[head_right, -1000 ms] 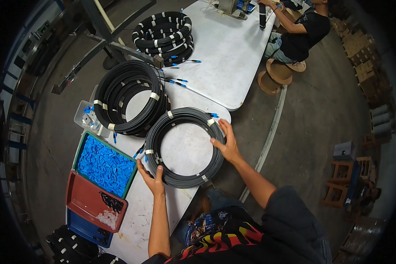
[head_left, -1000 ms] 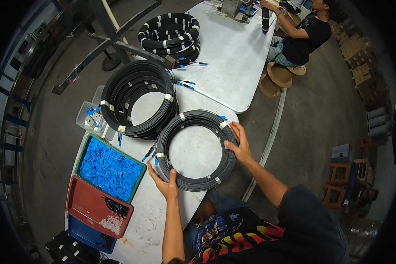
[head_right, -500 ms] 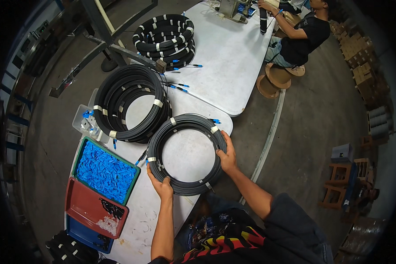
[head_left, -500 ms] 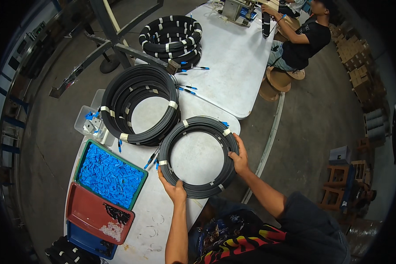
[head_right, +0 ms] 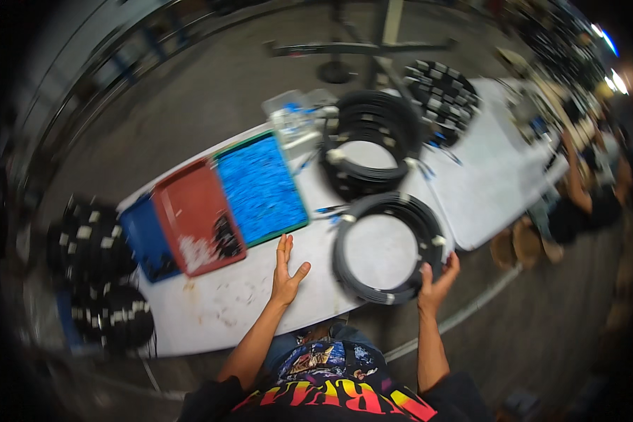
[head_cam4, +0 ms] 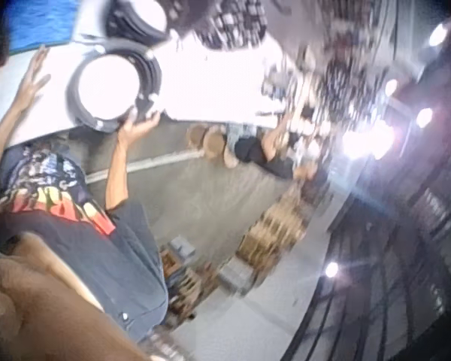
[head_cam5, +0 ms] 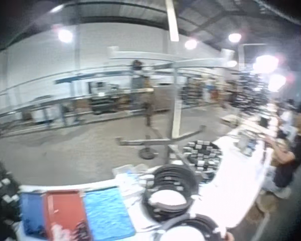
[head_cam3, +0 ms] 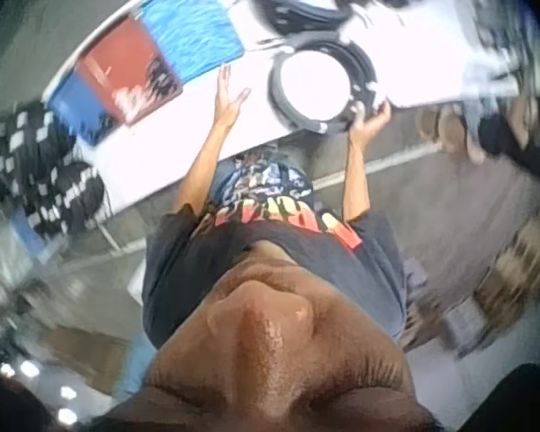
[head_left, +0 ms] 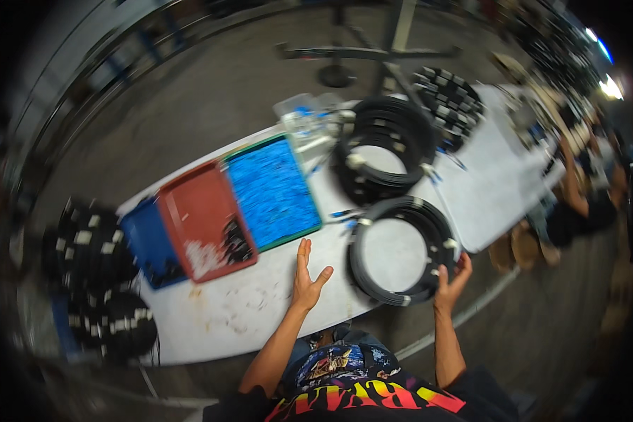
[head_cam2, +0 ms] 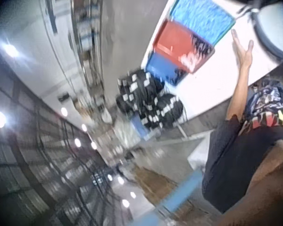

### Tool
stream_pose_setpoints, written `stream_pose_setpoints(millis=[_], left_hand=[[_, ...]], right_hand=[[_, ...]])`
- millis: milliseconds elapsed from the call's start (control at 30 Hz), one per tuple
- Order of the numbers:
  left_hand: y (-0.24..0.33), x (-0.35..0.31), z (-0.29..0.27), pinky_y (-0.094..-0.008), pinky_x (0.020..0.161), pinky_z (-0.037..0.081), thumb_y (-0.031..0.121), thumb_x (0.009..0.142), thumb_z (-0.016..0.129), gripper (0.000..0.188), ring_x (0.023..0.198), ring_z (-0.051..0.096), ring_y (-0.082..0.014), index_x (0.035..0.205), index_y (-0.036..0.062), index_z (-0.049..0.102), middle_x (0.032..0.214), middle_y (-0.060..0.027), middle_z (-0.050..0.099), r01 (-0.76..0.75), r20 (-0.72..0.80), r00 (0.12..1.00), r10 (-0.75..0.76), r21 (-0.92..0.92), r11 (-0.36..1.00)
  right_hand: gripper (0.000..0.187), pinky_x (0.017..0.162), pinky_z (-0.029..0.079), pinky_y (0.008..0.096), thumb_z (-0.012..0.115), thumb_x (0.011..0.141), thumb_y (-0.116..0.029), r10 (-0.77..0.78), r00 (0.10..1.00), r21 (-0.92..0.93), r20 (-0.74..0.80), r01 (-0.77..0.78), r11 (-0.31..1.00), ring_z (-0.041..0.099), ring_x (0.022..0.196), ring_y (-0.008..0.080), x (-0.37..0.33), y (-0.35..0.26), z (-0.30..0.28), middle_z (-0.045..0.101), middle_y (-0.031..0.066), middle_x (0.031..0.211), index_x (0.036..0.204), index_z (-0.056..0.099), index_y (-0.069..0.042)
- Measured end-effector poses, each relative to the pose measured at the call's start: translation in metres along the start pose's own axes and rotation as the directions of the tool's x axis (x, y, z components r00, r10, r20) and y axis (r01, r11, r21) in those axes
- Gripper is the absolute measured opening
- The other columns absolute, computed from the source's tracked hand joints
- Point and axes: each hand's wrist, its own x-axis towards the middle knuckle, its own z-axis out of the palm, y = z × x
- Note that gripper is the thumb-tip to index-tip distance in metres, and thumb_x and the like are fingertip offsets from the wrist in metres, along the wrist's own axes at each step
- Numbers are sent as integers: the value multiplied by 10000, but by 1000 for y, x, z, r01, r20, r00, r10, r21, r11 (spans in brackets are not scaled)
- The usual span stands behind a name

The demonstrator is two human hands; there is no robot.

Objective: The person attaches connector components from trays onto the ends of a coiled cable by hand, then lifts the assembled cable coil and stacks it onto a pile of cables.

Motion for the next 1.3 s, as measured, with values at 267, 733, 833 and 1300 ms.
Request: stream_pose_setpoints(millis=[267,733,833,1300], left_hand=[[-39,-182,-165,-339,1032,453,144,976,667,694,1292,548,-245,1576,70,326,1578,-155,423,99,-667,711,-224,-221,970],[-31,-341,-342,-330,1013,458,181,958,729,575,1159,569,-200,1456,67,465,1383,-137,568,-114,-980,-87,-179,-168,979],[-45,-349,-421,-358,1080,419,166,923,770,675,1226,521,-226,1483,67,409,1421,-140,523,-225,-972,-181,-150,-108,968],[-74,-329,-610,-409,1242,204,-16,756,781,993,1509,279,-320,1574,11,219,1627,-220,273,106,-951,-309,13,-21,994]], right_hand=[[453,967,442,395,720,841,-81,-418,754,289,507,308,906,555,1159,317,-73,-127,105,576,187,1288,1258,563,2],[300,883,533,320,730,945,-133,-288,-278,254,917,-151,955,664,1007,177,-355,-289,350,687,84,1118,1192,603,-20],[294,969,519,345,714,947,-64,-375,-351,272,858,-309,911,644,1077,176,-428,-335,411,669,67,1175,1213,592,-28],[772,1132,405,429,677,821,-51,-483,-123,496,867,119,860,490,1387,398,-583,-489,577,462,267,1513,1528,371,-89]])
